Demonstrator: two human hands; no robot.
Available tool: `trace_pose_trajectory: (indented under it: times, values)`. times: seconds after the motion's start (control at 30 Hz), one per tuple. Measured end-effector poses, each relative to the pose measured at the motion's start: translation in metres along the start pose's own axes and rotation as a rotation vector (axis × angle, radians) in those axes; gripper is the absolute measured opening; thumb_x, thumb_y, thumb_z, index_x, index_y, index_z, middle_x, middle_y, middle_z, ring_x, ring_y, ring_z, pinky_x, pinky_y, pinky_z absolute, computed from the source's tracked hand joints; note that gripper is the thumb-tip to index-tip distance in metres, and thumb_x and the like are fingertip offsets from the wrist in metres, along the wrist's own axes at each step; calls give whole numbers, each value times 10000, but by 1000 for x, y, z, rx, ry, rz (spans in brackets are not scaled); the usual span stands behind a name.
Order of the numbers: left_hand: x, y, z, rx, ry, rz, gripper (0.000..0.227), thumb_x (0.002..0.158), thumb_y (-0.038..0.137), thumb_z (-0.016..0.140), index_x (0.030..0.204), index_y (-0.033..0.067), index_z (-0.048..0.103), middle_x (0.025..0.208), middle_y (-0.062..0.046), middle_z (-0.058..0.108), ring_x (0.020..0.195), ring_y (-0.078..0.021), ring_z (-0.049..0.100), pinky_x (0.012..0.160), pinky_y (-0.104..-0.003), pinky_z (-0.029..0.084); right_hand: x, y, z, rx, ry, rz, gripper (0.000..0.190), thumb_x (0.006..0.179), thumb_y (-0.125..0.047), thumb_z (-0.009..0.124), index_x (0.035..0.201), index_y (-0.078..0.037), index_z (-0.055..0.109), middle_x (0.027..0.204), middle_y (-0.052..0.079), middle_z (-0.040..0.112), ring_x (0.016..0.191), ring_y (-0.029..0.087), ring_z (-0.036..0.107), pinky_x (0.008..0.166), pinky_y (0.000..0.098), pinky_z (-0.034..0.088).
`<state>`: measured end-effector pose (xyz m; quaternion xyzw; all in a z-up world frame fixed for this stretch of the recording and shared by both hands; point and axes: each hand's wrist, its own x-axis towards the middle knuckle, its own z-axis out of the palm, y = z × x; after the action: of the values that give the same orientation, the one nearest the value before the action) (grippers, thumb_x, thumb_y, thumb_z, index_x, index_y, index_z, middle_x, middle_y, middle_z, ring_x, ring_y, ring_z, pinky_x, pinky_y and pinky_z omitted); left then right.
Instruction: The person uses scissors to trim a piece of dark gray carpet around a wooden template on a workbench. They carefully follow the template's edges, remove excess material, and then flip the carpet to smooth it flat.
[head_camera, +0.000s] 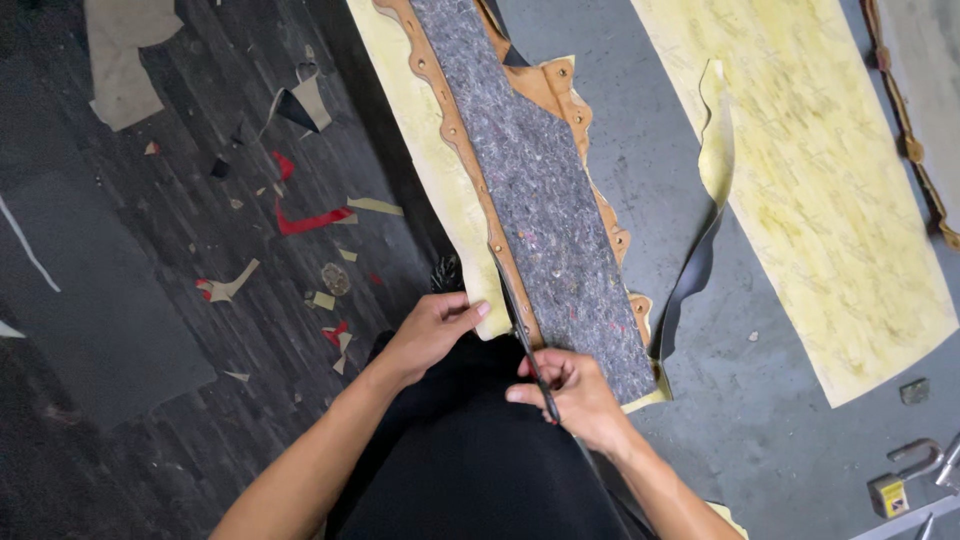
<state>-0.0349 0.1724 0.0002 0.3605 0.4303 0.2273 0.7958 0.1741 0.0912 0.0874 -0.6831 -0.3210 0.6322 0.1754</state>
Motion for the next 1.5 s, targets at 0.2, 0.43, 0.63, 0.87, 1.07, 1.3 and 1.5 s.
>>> trace_pose_trajectory:
  times: [0.2,0.43,0.63,0.87,1.07,1.3,1.5]
  values:
    - [1,11,-11,109,-49,-16,348,976,290,662,1122,-7,769,921,-23,756,844,-71,646,787,-252,524,3,8,12,-28,50,-96,326,711,-179,930,892,-30,702,559,-62,512,489,40,433,454,224,312]
    - [3,18,-20,126,-84,-41,346,971,291,660,1110,-6,768,900,-16,753,827,-67,646,785,-243,523,8,-5,-1,-167,58,-81,337,694,-206,944,857,-39,701,578,-83,488,534,38,419,485,236,338]
    - [1,22,-23,146,-99,-42,350,970,301,657,1099,-5,767,894,-15,747,825,-60,639,776,-241,518,7,-3,11,-103,70,-91,318,702,-193,933,850,-43,695,549,-80,480,503,41,401,471,238,304]
    - [1,26,-30,192,-113,-83,372,963,319,673,1098,-14,771,896,-26,752,816,-65,637,759,-247,519,4,2,26,-50,90,-144,290,737,-161,926,854,-28,696,534,-75,476,484,23,403,456,220,305]
    - [0,27,-34,131,-169,-45,370,964,295,667,1148,-15,753,988,-39,779,898,-68,676,831,-247,541,12,-4,46,164,74,-45,245,771,-130,876,915,-26,706,570,-38,585,448,41,486,418,217,366]
    - [-3,26,-40,109,-176,-24,341,966,269,671,1134,-16,753,981,-30,770,900,-69,671,830,-251,542,14,-13,39,167,58,-24,251,770,-109,866,928,-5,701,574,-10,598,437,62,495,401,226,375]
    - [-4,25,-38,143,-165,-48,323,974,262,665,1114,-12,763,929,-24,763,854,-71,660,805,-252,539,24,-29,22,122,42,-15,270,764,-110,867,971,-7,729,614,-12,626,467,53,503,412,217,375]
